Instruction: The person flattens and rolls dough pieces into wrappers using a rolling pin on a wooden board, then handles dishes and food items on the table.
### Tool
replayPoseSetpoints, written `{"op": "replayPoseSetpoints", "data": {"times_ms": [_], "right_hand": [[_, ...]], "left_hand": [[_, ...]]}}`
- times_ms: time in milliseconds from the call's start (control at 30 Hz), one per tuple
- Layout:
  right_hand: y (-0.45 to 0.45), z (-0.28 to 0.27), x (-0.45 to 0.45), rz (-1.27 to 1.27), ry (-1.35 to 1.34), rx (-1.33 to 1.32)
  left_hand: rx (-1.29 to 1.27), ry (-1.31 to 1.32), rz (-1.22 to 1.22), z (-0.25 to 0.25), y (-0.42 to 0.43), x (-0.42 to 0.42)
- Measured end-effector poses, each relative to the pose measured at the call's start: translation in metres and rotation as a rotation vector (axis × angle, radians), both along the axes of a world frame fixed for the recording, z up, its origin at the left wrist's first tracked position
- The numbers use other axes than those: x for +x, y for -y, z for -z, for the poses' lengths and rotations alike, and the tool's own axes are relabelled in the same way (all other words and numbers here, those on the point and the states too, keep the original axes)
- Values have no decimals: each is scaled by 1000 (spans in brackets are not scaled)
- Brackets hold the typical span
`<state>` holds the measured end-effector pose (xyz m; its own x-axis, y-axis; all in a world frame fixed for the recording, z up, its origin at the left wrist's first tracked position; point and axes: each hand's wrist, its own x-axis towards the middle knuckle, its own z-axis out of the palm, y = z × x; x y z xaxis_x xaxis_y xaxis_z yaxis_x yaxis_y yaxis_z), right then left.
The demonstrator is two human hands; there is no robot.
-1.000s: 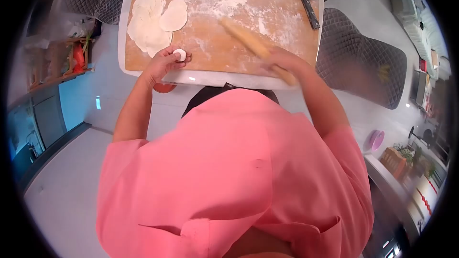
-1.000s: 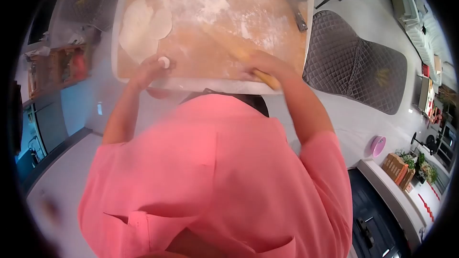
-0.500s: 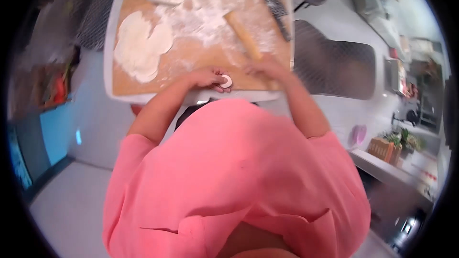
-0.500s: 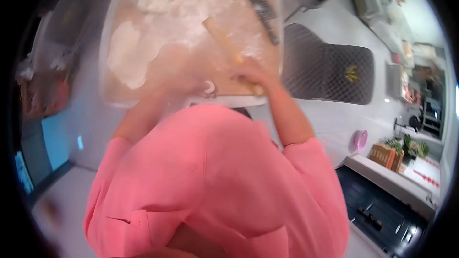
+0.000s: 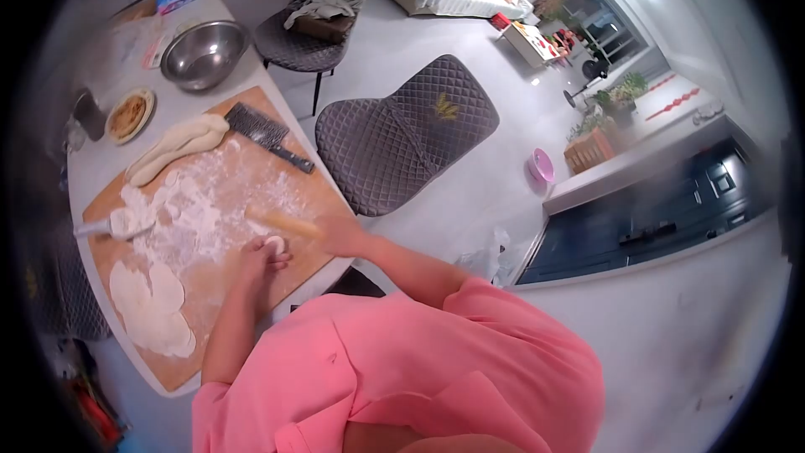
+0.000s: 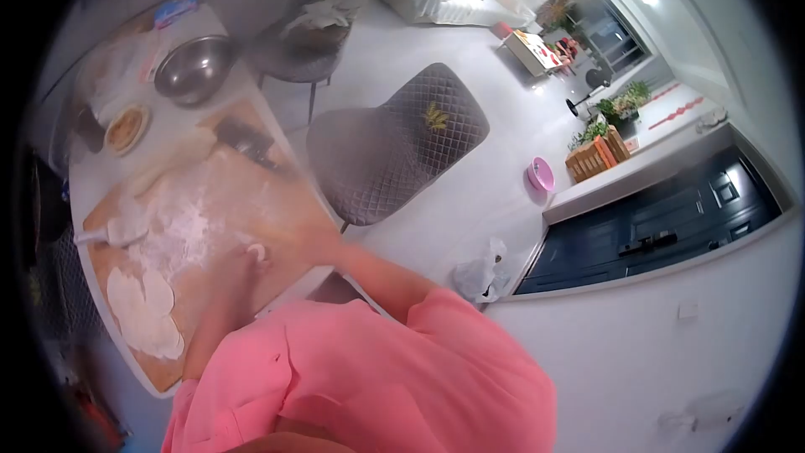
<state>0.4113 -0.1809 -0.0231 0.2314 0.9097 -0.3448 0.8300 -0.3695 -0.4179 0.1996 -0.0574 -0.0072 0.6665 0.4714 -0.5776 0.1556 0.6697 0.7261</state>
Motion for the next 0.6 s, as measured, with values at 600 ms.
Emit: {"op": "replayPoseSetpoints", "data": {"times_ms": [600], "right_hand": [[-61, -27, -22, -310, -241, 187]], "left_hand": [[971, -472, 377, 30, -45, -2]]}}
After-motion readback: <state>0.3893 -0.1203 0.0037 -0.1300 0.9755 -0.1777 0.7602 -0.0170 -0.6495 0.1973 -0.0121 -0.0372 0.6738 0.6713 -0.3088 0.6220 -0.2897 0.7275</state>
